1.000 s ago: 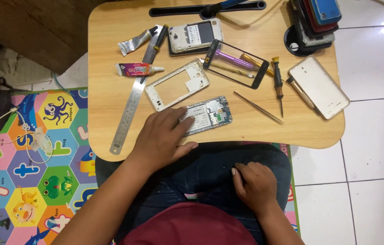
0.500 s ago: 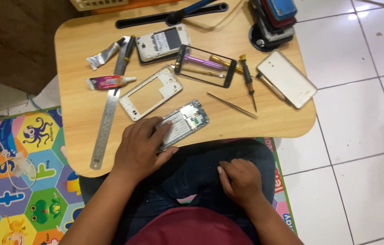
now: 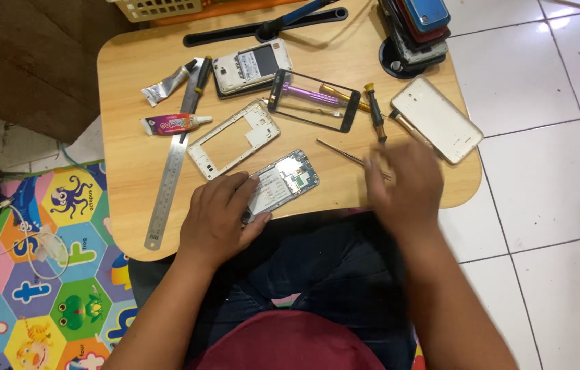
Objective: Disassembling a smartphone to remove the screen and internal components using various repair tools
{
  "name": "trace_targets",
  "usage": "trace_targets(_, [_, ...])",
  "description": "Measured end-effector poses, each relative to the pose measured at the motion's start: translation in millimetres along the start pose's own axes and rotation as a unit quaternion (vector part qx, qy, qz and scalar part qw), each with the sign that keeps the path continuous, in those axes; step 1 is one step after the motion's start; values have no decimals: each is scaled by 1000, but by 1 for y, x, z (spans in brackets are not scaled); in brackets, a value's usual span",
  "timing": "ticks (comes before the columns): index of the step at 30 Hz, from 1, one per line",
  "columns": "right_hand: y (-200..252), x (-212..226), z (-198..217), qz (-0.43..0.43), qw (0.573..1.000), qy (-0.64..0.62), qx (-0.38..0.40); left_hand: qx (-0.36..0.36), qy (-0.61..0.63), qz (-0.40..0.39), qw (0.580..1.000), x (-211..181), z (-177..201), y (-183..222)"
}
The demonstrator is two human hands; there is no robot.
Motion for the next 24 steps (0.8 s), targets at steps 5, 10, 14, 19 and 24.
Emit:
trace_targets(5, [-63,-20,-74,5,972,160,171,-36,-13,-18,999,0,3,0])
trace_targets(10, [-69,-28,-104,-11,956,168,242,-38,7,-10,999,1,3,-1])
trace_targets(14, [-61,-53,-116,-17,970,128,205,-71,19,-8,997,-2,12,-4])
trace_targets(19, [-52,-73,-108,-143,967,50,203,-87,16,1,996,1,16,-4])
trace_targets(24, [-59,-41,-59,-249,954,-122,112,-83,35,17,996,-2,24,-9])
Point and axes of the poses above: each hand's wrist, its own y-axis away from the middle knuckle, its own z-axis out of the back of the hand, x = y × z, the point moved 8 cm from there along -y, towards the middle knuckle, and after that the axes turned 12 degrees about -x, right-handed, at the moved point
